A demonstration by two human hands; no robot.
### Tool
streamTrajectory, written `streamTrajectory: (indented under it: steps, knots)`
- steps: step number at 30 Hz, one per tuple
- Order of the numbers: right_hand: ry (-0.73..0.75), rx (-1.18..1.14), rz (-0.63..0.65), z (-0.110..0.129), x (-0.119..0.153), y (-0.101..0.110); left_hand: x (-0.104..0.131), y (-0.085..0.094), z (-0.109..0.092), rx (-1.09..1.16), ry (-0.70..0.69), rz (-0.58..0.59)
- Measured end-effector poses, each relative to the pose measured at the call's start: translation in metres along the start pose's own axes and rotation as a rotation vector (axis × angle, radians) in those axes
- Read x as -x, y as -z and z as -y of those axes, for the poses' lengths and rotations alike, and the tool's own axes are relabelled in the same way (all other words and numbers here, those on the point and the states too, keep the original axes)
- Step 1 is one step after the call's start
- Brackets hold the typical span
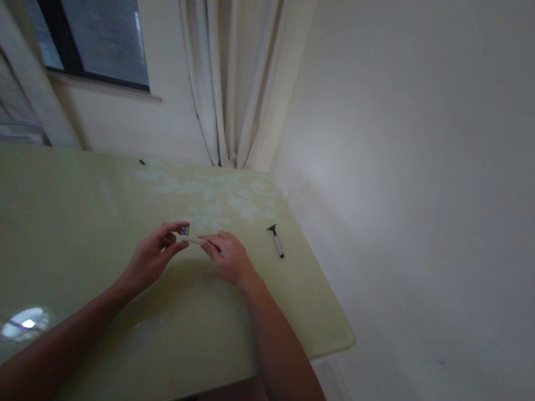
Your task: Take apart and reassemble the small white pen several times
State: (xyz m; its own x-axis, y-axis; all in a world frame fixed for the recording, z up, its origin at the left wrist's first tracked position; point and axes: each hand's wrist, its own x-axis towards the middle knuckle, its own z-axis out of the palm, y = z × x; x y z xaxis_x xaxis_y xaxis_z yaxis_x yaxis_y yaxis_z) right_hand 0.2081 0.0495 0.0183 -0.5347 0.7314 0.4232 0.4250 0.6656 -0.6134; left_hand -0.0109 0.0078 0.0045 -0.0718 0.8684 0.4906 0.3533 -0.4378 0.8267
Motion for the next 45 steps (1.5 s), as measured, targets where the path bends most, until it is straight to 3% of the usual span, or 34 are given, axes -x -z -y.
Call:
streamTrajectory:
  steps: [4, 8, 12, 16, 20, 23, 28, 31, 35, 39, 45]
  knots:
    - [-0.029, 0.046, -0.070, 0.0012, -0.0001, 0.0017, 0.0003, -0.0006, 0.0013, -0.006, -0.004, -0.001]
    - [0.005, 0.019, -0.012, 0.0020, 0.0001, 0.0027, 0.0002, -0.0004, 0.0017, -0.009, -0.022, 0.000]
    - [-0.030, 0.064, -0.074, 0.0003, -0.0001, 0.0021, 0.0002, -0.0004, 0.0011, -0.017, -0.031, 0.002]
    - [0.024, 0.018, -0.007, -0.0012, -0.0003, 0.0008, 0.0001, -0.0003, -0.0005, -0.009, -0.030, -0.011]
    - [-0.021, 0.041, -0.075, -0.0010, 0.0000, 0.0011, -0.0003, 0.0002, -0.0015, -0.004, -0.015, -0.008]
    - [0.018, 0.024, -0.028, -0.0002, 0.0004, 0.0014, -0.0002, 0.0002, -0.0012, -0.007, -0.023, -0.005]
    - [-0.016, 0.053, -0.088, 0.0011, 0.0007, 0.0019, 0.0005, -0.0002, -0.0008, -0.013, -0.027, -0.003]
    - [0.008, 0.043, -0.022, 0.0015, 0.0007, 0.0016, 0.0006, -0.0004, -0.0007, -0.007, -0.033, -0.005]
    - [-0.040, 0.086, -0.090, 0.0013, 0.0005, 0.0016, 0.0006, -0.0009, -0.0007, -0.013, -0.029, -0.009]
    - [-0.009, 0.067, -0.054, 0.0017, 0.0002, 0.0027, 0.0012, -0.0010, -0.0027, -0.025, -0.047, 0.013]
    - [-0.039, 0.080, -0.105, 0.0010, 0.0001, 0.0037, 0.0013, -0.0017, -0.0048, -0.037, -0.064, 0.009]
